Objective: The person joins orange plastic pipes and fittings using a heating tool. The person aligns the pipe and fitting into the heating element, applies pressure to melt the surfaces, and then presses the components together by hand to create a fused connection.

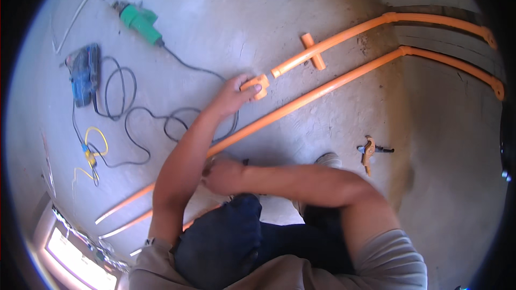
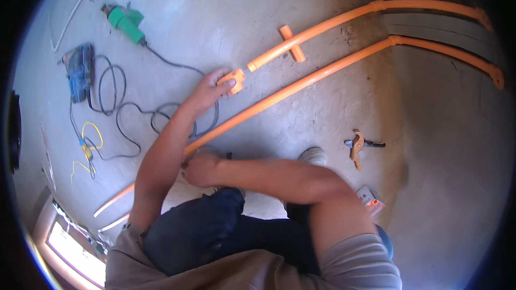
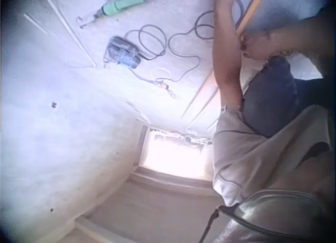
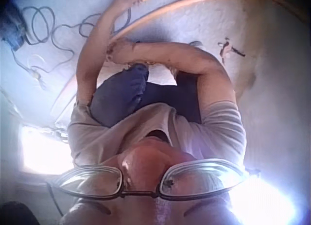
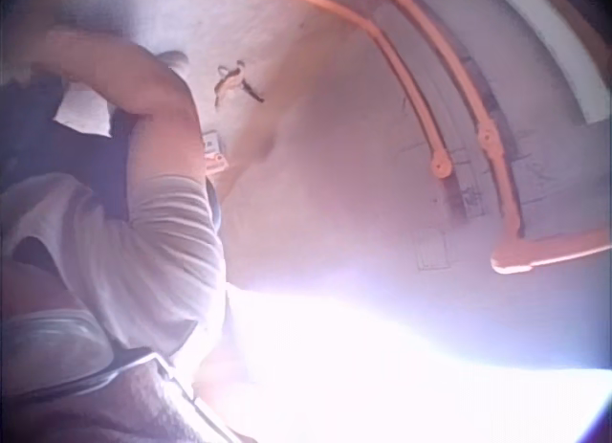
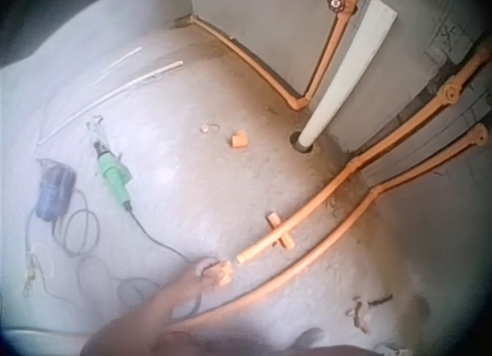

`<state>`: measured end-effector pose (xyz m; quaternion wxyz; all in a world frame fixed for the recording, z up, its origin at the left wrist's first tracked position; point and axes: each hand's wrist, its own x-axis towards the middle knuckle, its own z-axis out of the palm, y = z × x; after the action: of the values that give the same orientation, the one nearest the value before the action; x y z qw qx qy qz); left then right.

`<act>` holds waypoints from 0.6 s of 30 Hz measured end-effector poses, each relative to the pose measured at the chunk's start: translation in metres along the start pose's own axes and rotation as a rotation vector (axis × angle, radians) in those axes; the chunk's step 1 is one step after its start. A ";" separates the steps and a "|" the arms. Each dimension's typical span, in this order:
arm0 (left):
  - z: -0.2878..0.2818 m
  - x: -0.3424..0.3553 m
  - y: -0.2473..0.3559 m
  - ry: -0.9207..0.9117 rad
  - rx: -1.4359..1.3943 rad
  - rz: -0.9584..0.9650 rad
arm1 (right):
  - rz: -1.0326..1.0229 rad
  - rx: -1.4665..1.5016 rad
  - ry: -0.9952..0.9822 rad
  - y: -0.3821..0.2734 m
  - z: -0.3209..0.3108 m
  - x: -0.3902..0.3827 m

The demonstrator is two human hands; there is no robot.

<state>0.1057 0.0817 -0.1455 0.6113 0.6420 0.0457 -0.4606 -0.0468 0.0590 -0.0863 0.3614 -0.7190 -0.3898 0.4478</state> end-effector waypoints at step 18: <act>0.020 0.009 -0.018 0.131 0.046 -0.004 | 0.253 -0.472 0.815 0.162 -0.213 -0.192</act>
<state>0.0892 0.0644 -0.1611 0.5910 0.6845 0.0762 -0.4199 0.1317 -0.2179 -0.0857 0.2543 -0.9399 -0.2170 0.0697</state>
